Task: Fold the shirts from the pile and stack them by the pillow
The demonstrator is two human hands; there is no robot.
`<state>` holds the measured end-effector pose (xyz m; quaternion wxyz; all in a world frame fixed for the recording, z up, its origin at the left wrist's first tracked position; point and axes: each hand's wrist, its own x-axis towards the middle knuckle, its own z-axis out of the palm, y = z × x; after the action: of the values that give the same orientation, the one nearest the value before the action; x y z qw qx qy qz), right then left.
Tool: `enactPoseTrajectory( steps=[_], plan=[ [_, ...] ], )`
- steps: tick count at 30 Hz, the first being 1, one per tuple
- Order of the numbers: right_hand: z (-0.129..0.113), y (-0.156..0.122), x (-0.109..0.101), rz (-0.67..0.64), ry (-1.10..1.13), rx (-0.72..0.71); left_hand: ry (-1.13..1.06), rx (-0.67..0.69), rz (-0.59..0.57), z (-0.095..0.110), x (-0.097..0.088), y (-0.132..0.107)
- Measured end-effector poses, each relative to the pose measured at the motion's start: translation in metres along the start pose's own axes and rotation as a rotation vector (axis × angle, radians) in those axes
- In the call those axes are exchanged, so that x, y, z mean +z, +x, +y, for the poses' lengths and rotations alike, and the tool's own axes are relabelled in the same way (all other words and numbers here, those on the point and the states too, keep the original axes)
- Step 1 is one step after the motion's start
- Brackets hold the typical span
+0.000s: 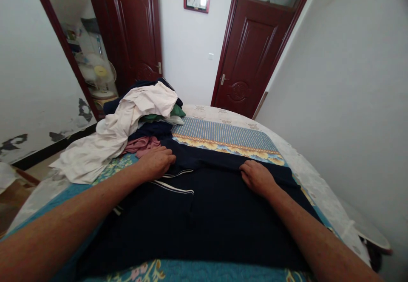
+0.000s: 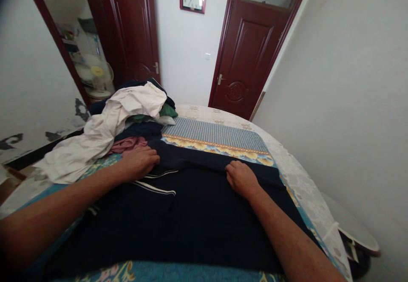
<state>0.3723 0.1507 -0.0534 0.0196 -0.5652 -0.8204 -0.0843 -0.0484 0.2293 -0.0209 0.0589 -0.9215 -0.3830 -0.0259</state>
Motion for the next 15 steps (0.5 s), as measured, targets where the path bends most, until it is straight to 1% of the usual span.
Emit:
enactPoseTrajectory(
  steps=[3,7,9,10,12,14,15],
  plan=[
    [-0.004,-0.007,0.000,-0.021,0.013,-0.007,-0.056,0.053,0.023,0.007,-0.001,-0.004],
    [-0.007,-0.015,-0.001,-0.018,0.073,-0.009,-0.093,0.075,-0.058,0.011,-0.002,-0.008],
    [-0.006,-0.015,-0.002,-0.019,0.146,-0.008,-0.123,0.064,-0.055,0.012,-0.006,-0.004],
    [-0.005,-0.013,-0.004,-0.003,0.182,0.009,-0.131,0.043,-0.031,0.013,-0.008,0.000],
    [-0.005,-0.005,-0.004,0.059,0.233,0.065,-0.136,-0.028,0.058,0.019,-0.010,0.014],
    [-0.006,0.006,-0.002,0.128,0.246,0.111,-0.147,-0.076,0.145,0.029,-0.008,0.031],
    [-0.006,0.011,0.002,0.145,0.243,0.124,-0.156,-0.076,0.166,0.034,-0.004,0.040]
  ],
)
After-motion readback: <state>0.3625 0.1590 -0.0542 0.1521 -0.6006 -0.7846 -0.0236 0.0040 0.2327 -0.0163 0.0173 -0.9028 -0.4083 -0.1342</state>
